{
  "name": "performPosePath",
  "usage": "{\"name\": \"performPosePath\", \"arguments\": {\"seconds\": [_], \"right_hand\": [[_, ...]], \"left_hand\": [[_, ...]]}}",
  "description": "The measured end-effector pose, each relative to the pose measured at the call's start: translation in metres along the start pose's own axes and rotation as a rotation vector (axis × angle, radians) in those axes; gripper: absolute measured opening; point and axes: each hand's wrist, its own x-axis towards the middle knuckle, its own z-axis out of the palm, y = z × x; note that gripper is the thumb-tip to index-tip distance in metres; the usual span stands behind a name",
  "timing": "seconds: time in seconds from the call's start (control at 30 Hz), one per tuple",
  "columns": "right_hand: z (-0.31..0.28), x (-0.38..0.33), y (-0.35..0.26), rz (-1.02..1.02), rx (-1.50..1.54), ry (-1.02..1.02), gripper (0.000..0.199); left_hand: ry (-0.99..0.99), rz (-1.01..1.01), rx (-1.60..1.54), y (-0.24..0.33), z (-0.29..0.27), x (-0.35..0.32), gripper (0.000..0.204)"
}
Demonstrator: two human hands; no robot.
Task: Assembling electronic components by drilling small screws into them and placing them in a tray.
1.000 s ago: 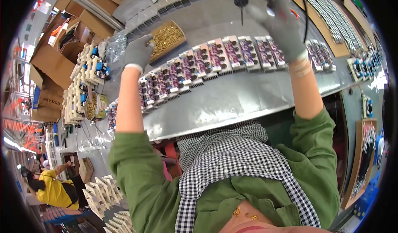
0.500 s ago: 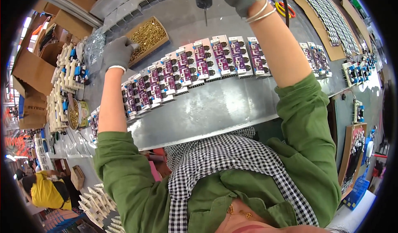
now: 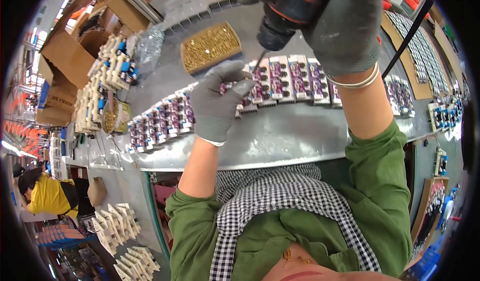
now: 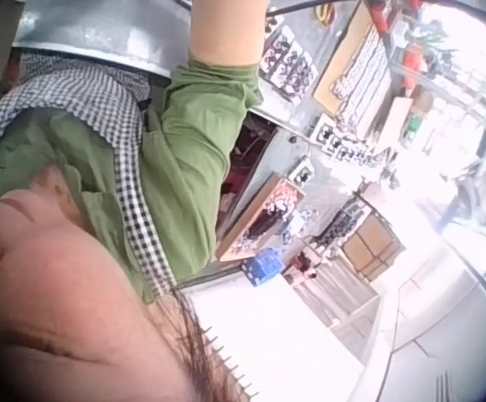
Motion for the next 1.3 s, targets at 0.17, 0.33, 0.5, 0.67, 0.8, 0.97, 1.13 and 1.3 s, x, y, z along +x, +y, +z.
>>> {"name": "performPosePath", "arguments": {"seconds": [0.17, 0.33, 0.5, 0.67, 0.8, 0.97, 1.13, 1.3], "right_hand": [[-0.027, -0.004, 0.005, 0.055, 0.011, -0.163, 0.047], [-0.039, 0.007, 0.004, 0.012, 0.085, -0.422, 0.039], [0.012, -0.003, 0.001, 0.064, -0.050, 0.059, 0.065], [-0.004, 0.003, -0.017, 0.105, -0.002, 0.012, 0.100], [-0.032, -0.006, 0.000, 0.134, -0.082, 0.184, 0.070], [-0.039, -0.009, -0.013, 0.360, -0.326, 0.162, 0.050], [-0.064, -0.022, 0.008, 0.362, -0.193, 0.225, 0.048], [-0.070, -0.024, -0.005, 0.515, -0.314, 0.230, 0.050]], "left_hand": [[0.043, 0.054, -0.058, -0.012, 0.000, -0.003, 0.040], [0.054, 0.073, -0.015, -0.006, -0.004, -0.009, 0.042], [-0.020, -0.013, -0.063, -0.009, -0.003, -0.012, 0.039], [-0.144, -0.141, -0.412, 0.003, 0.008, -0.004, 0.049], [-0.227, 0.314, 0.522, -0.004, 0.011, 0.020, 0.115], [-0.524, 0.322, 0.891, -0.031, 0.027, 0.049, 0.134], [-0.707, 0.341, 1.005, -0.046, 0.065, 0.056, 0.134], [-0.802, 0.316, 1.210, -0.041, 0.097, 0.060, 0.122]]}}
